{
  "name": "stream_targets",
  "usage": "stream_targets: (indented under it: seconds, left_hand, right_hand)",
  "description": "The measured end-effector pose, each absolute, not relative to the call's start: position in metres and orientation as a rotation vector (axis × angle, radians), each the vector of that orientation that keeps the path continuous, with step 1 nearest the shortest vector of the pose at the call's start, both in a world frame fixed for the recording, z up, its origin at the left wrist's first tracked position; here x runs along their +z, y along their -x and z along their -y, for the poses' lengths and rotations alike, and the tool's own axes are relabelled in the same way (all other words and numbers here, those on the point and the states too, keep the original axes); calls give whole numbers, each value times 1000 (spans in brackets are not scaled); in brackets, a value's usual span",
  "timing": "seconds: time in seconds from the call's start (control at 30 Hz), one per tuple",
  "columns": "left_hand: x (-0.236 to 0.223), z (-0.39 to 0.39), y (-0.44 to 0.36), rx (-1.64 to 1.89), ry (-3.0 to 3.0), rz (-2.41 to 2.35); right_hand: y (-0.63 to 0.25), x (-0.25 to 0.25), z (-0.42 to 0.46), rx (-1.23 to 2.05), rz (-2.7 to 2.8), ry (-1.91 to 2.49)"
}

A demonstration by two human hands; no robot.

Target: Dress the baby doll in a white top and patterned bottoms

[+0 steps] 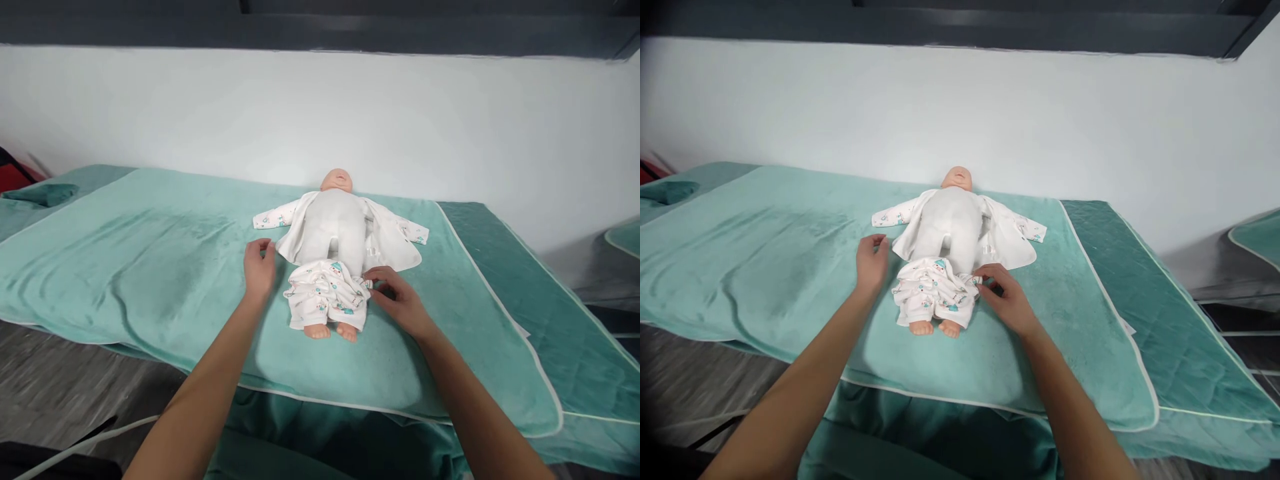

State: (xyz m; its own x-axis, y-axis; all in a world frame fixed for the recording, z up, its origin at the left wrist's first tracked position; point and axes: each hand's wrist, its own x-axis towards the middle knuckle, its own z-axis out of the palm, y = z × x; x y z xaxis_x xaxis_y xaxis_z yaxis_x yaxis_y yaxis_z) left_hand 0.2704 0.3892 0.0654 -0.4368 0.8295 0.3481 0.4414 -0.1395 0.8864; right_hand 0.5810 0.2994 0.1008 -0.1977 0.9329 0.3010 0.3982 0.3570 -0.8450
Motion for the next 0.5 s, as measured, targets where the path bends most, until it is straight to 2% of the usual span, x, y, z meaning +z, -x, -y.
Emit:
stream_targets:
  seconds: [0.1, 0.23, 0.3, 0.4, 0.5]
  left_hand:
    - [66, -416, -266, 1410, -1557, -1944]
    - [72, -442, -269, 1025, -1802, -2018]
    - [73, -447, -272, 934, -1876, -2031]
    - [71, -447, -273, 960, -1911, -2023]
    - [68, -443, -266, 1162, -1785, -1922]
  right_hand:
    - [-583, 92, -303, 604, 1661, 1267]
    - [-593, 80, -315, 135, 1387, 1514]
    - [-602, 76, -325, 61, 1275, 1659]
    - [-616, 76, -341, 115, 1126, 1860]
    - [-627, 78, -358, 83, 1087, 1986]
